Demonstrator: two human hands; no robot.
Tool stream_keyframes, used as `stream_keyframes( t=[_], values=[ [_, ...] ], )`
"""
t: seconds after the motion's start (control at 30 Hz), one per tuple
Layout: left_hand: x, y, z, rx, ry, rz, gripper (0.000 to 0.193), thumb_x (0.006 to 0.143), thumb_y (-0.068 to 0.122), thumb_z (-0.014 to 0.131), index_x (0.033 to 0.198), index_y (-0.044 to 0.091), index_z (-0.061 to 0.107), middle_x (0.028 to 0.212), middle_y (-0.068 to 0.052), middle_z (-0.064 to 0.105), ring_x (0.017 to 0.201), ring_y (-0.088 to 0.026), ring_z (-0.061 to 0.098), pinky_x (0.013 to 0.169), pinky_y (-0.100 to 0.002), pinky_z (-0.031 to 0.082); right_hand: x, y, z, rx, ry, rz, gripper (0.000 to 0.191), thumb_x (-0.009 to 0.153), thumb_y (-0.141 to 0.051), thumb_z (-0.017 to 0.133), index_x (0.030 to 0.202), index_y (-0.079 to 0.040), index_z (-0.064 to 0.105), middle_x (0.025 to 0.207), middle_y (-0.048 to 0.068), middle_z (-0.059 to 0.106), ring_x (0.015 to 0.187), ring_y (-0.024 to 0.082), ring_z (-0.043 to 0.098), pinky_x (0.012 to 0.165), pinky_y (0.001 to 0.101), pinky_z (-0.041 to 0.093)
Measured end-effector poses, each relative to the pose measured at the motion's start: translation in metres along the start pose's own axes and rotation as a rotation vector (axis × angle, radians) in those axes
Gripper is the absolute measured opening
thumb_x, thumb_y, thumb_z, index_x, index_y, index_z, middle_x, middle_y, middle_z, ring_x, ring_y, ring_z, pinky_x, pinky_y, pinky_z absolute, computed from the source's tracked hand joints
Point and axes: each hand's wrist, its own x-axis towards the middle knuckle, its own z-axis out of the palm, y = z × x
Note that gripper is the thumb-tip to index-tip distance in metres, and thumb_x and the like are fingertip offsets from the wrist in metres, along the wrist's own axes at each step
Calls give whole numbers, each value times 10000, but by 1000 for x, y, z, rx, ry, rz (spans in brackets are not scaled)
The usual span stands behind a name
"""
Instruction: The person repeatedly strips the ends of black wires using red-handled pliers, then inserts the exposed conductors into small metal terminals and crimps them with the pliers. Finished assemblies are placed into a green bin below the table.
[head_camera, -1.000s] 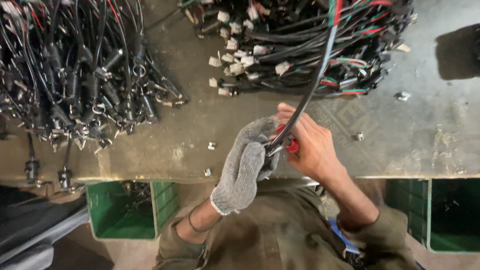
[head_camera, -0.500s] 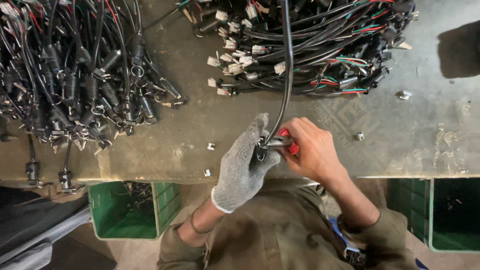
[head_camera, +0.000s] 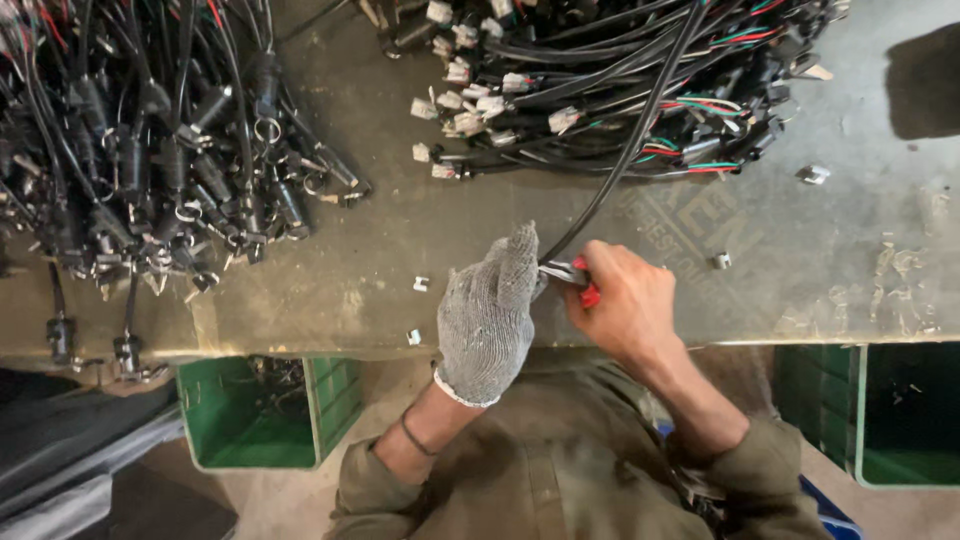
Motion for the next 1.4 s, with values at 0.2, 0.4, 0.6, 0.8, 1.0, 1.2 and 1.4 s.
stream_keyframes(
  t=[0.2,0.4,0.6,0.8,1.0,1.2,1.4],
  values=[
    [4,-8,-6,-4,40,58,678,887,98,695,1514,60,441,1290,-160,650,1041,-337,641,898,-457,513,-4,-14,9,209,14,-50,331,786,-229,809,977,-63,594,811,119,635,748,354,642,620,457,484],
    [11,-8,-44,-714,-190,-138,649,996,174,723,1566,45,441,1140,-121,689,953,-259,677,878,-351,568,9,-8,20,124,90,-83,278,728,-152,783,924,-72,602,878,109,654,827,347,656,670,459,491],
    [12,-9,-55,-1204,-499,-353,646,991,235,716,1565,65,474,957,-12,684,840,-99,592,834,-294,566,29,22,32,459,-45,-372,351,586,-115,780,868,-53,580,869,99,629,827,342,614,748,459,456],
    [13,2,-51,-951,-324,-335,616,991,178,733,1551,68,500,971,-64,693,843,-171,626,805,-312,566,20,27,37,375,-72,-306,313,638,-107,735,925,-82,614,904,101,651,886,348,637,842,444,495],
    [20,2,-36,-298,-152,-141,680,926,110,774,1531,61,468,1067,-159,694,916,-339,682,776,-405,534,7,11,36,6,-150,96,319,823,-324,812,925,-93,617,814,94,668,814,338,650,814,476,501],
    [20,-30,-80,-370,-23,-289,509,918,103,748,1398,111,578,1090,-92,753,966,-221,747,865,-321,589,36,8,3,-145,19,-139,575,775,-498,850,1103,-68,654,1066,159,626,1035,364,584,901,492,438],
    [34,-96,-143,147,107,-561,661,946,277,675,1522,40,452,1352,-192,630,1155,-337,633,940,-444,507,97,42,-67,-393,316,-205,390,996,-93,714,1385,-116,692,1311,107,604,1259,299,544,1028,469,415]
  ],
)
